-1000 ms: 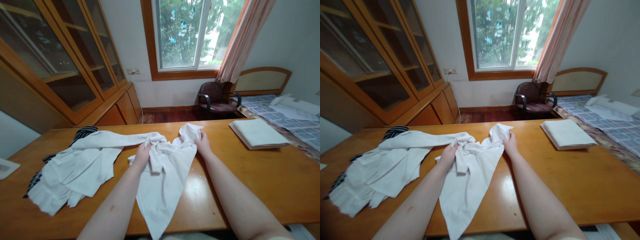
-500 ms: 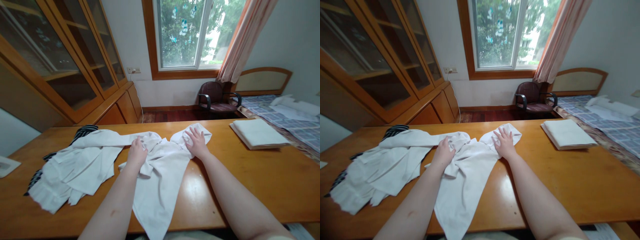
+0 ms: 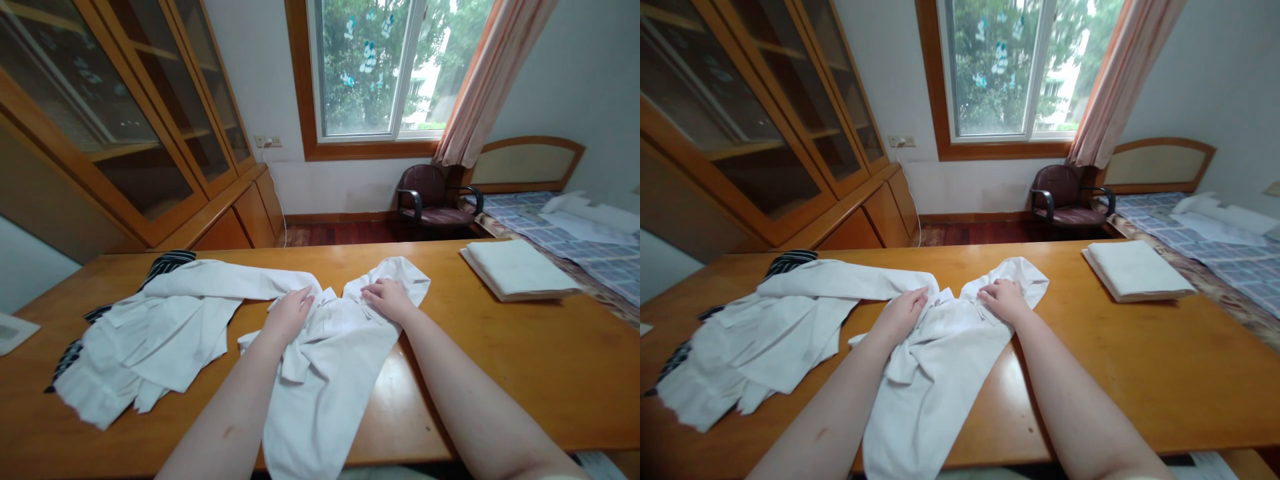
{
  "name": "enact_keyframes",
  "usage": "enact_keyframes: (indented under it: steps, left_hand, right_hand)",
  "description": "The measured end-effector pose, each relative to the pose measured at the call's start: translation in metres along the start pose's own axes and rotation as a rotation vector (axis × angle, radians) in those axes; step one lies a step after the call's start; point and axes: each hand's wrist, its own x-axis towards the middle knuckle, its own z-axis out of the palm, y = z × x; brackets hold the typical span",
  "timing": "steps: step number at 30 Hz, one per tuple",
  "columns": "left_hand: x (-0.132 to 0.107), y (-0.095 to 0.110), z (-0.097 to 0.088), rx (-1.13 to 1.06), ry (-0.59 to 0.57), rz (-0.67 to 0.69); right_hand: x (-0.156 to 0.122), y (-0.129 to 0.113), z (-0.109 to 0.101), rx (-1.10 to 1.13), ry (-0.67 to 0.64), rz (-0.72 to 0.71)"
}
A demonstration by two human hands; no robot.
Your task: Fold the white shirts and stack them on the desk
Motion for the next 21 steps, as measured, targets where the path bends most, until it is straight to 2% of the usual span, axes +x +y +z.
enact_keyframes:
  steps: [4, 7, 9, 11, 13, 15, 17, 21]
  left_hand:
    - [0.000, 0.001, -0.004, 0.147, 0.011, -0.209]
    - [-0.001, 0.002, -0.007, 0.276, 0.060, -0.256]
    - [-0.002, 0.003, -0.006, 0.332, 0.137, -0.205]
    - [-0.002, 0.005, -0.003, 0.340, 0.197, -0.058]
    - [-0.001, 0.006, 0.002, 0.304, 0.136, 0.150]
    - [0.001, 0.006, 0.007, 0.239, -0.028, 0.288]
    - [0.002, 0.006, 0.011, 0.181, -0.134, 0.305]
    - [0.005, 0.006, 0.011, 0.160, -0.062, 0.268]
  right_hand:
    - [0.003, 0.008, 0.004, -0.097, 0.177, 0.153]
    - [0.004, 0.013, 0.006, -0.137, 0.263, 0.210]
    - [0.003, 0.011, 0.005, -0.066, 0.283, 0.126]
    - [0.000, 0.004, 0.005, 0.079, 0.230, -0.037]
    - [-0.003, -0.004, 0.004, 0.232, 0.109, -0.163]
    - [-0.005, -0.011, 0.002, 0.317, -0.015, -0.208]
    - [-0.005, -0.015, 0.001, 0.306, -0.081, -0.218]
    - [-0.003, -0.018, 0.001, 0.173, -0.097, -0.212]
